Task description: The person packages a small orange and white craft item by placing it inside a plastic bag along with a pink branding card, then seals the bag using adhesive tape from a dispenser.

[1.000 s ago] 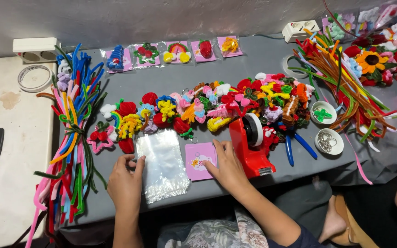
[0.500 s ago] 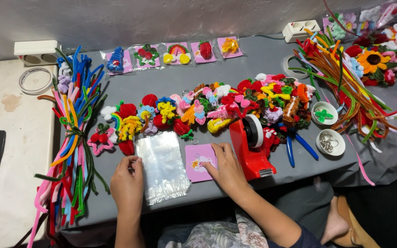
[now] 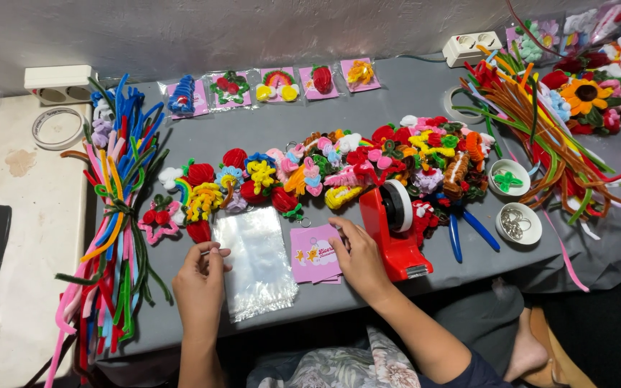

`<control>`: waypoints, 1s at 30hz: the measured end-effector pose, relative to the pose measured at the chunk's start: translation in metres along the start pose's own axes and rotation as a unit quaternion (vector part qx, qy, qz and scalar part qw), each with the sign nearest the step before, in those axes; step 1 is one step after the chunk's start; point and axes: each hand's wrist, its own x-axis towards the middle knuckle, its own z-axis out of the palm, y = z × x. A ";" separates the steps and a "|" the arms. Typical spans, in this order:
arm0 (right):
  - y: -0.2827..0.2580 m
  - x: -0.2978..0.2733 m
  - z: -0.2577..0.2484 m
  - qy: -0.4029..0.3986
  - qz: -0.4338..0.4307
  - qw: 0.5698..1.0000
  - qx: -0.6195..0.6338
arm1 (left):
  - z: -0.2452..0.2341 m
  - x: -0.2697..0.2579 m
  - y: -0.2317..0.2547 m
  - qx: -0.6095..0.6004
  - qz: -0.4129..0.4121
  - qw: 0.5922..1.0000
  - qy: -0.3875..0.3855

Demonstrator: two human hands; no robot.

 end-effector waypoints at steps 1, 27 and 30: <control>0.000 0.000 0.000 0.000 0.000 1.000 0.000 | 0.000 0.001 -0.002 0.000 0.000 1.000 0.000; -0.037 -0.015 -0.043 0.015 -0.157 0.985 0.073 | -0.002 0.007 -0.007 -0.262 -0.055 0.954 -0.136; -0.056 -0.013 -0.064 0.037 -0.196 0.977 0.071 | 0.000 0.003 -0.004 -0.271 -0.032 0.950 -0.151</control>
